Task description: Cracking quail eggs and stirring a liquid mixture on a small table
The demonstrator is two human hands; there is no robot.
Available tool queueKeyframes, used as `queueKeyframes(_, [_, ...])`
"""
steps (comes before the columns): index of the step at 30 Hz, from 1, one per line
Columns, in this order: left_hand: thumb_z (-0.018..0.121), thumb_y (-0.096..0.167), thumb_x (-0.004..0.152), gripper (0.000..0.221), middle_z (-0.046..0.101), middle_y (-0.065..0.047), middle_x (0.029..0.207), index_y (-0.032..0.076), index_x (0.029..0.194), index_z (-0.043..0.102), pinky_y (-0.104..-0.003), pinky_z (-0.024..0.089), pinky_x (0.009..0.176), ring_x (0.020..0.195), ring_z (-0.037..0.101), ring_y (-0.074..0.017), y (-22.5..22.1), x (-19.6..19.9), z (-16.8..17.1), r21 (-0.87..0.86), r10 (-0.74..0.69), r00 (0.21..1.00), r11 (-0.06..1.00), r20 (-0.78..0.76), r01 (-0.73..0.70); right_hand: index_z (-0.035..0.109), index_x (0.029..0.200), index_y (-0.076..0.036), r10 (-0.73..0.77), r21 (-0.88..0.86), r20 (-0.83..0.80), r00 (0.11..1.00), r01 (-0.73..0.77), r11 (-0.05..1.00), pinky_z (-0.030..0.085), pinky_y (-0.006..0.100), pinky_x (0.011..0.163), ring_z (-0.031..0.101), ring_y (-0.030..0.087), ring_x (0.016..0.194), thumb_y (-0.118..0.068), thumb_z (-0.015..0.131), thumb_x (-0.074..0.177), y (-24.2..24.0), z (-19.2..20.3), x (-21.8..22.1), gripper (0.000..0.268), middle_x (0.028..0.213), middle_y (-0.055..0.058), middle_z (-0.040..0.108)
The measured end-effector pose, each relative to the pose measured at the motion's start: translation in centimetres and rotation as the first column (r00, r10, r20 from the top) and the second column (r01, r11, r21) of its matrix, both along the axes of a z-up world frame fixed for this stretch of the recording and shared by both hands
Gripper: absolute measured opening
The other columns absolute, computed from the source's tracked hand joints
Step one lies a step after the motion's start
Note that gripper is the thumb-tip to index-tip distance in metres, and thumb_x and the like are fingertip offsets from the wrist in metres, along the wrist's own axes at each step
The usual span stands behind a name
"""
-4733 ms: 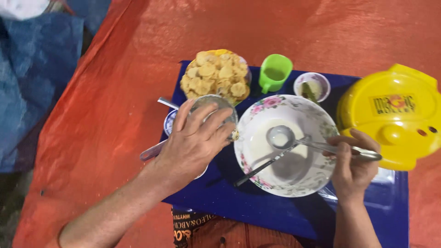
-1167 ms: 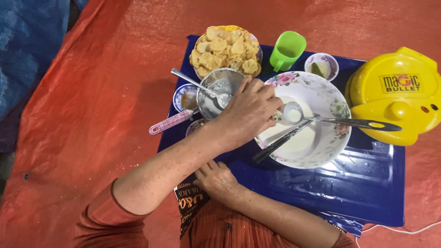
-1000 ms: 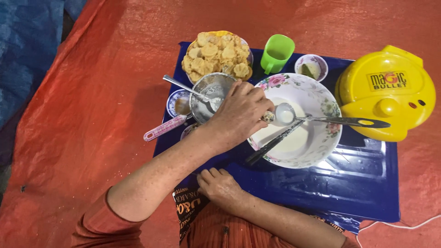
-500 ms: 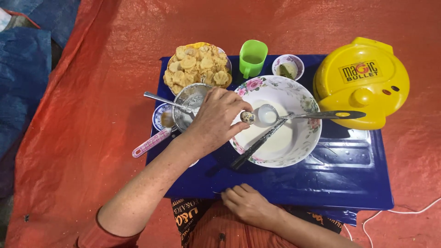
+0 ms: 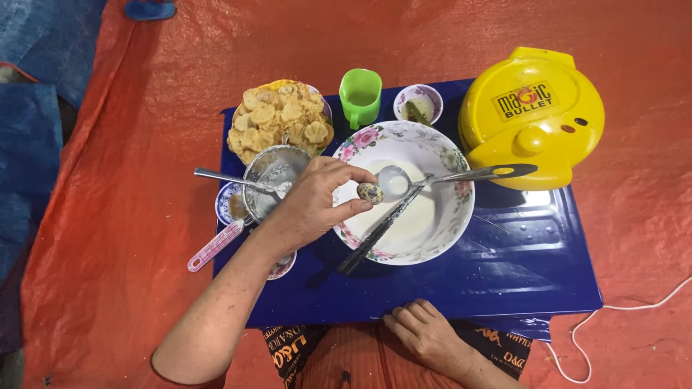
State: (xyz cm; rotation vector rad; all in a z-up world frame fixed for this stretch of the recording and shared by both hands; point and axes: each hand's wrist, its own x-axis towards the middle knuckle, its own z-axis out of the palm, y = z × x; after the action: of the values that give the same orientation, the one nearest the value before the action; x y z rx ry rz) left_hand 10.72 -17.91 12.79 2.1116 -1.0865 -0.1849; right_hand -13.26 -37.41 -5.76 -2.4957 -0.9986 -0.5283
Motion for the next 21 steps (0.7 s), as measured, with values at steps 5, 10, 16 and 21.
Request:
queueKeyframes(5, [0.073,0.035,0.092,0.031,0.07,0.004,0.117,0.024,0.121,0.071,-0.035,0.036,0.107,0.12,0.054,-0.0193,-0.2,0.0,0.0,0.004,0.024,0.996,1.0,-0.088,-0.024,0.067,0.106,-0.003,-0.025,0.004,0.041,0.999,0.025,1.0,0.05,0.039,0.077,0.056,0.025,0.075,-0.006,0.055,0.103,0.4,1.1,0.4,0.013,0.095,0.009,0.061])
queueKeyframes(10, [0.074,0.034,0.09,0.034,0.07,0.005,0.124,0.026,0.123,0.07,-0.036,0.035,0.11,0.123,0.054,-0.019,-0.3,0.0,0.3,0.038,0.053,0.988,0.998,-0.145,-0.048,0.065,0.112,-0.001,-0.018,-0.064,-0.034,0.999,0.016,0.998,0.047,0.044,0.082,0.059,0.03,0.084,-0.006,0.046,0.103,-1.1,-0.7,0.9,0.021,0.104,0.015,0.064])
queueKeyframes(16, [0.075,0.032,0.09,0.034,0.07,0.005,0.124,0.026,0.123,0.071,-0.035,0.036,0.111,0.124,0.054,-0.0173,-0.1,0.0,0.9,0.03,0.079,0.98,0.997,-0.184,-0.075,0.062,0.104,-0.009,-0.147,0.093,-0.185,0.972,0.166,0.982,0.043,0.044,0.079,0.056,0.028,0.083,-0.013,0.051,0.102,-3.1,0.6,1.4,0.012,0.099,0.01,0.061])
queueKeyframes(21, [0.076,0.031,0.09,0.034,0.071,0.002,0.122,0.022,0.122,0.071,-0.032,0.043,0.106,0.118,0.062,-0.0154,-0.1,0.6,0.5,-0.013,0.053,0.979,0.998,-0.196,-0.057,0.067,0.112,-0.011,-0.181,0.429,-0.301,0.936,0.303,0.851,0.048,0.036,0.074,0.067,0.021,0.078,-0.008,0.066,0.095,-5.0,3.9,1.5,0.017,0.091,0.003,0.072])
